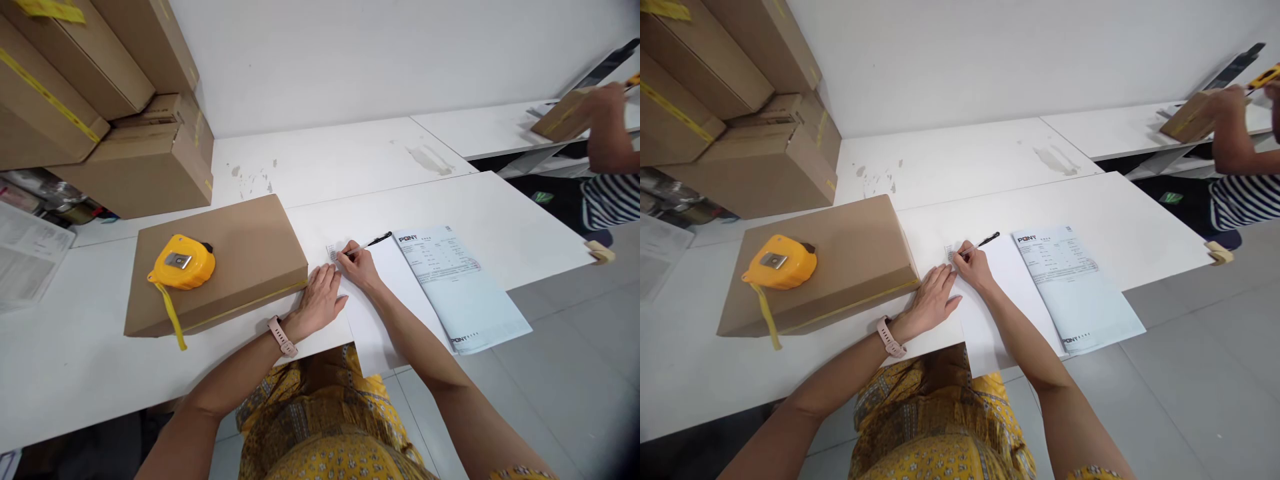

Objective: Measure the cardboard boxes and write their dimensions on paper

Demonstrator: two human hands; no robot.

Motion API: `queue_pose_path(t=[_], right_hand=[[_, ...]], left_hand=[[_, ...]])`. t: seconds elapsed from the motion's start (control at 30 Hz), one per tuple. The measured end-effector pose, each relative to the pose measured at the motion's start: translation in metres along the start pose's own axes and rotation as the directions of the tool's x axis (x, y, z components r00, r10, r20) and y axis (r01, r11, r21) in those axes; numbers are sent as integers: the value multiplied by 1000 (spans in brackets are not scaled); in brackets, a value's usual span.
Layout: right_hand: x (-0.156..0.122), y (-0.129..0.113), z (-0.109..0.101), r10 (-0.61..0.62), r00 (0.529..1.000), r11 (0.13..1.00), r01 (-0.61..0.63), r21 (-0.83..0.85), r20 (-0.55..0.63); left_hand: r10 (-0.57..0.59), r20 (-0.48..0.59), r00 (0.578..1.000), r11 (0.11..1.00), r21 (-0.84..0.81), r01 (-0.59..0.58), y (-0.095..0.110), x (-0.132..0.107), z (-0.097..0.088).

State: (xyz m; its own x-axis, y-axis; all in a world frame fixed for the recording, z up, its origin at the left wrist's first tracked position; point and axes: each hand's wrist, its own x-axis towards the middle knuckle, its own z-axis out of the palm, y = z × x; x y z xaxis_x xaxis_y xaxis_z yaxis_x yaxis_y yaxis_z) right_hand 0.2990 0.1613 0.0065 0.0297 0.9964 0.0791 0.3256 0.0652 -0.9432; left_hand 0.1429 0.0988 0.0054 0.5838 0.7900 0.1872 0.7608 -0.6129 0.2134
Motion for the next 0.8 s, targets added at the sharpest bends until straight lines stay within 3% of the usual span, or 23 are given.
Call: queue_pose_path(t=[0.8], right_hand=[[1,2,1,1,1000,1000,-1,-3,5]], left_hand=[[-4,11,1000,1000,-9,4,0,0,-1]])
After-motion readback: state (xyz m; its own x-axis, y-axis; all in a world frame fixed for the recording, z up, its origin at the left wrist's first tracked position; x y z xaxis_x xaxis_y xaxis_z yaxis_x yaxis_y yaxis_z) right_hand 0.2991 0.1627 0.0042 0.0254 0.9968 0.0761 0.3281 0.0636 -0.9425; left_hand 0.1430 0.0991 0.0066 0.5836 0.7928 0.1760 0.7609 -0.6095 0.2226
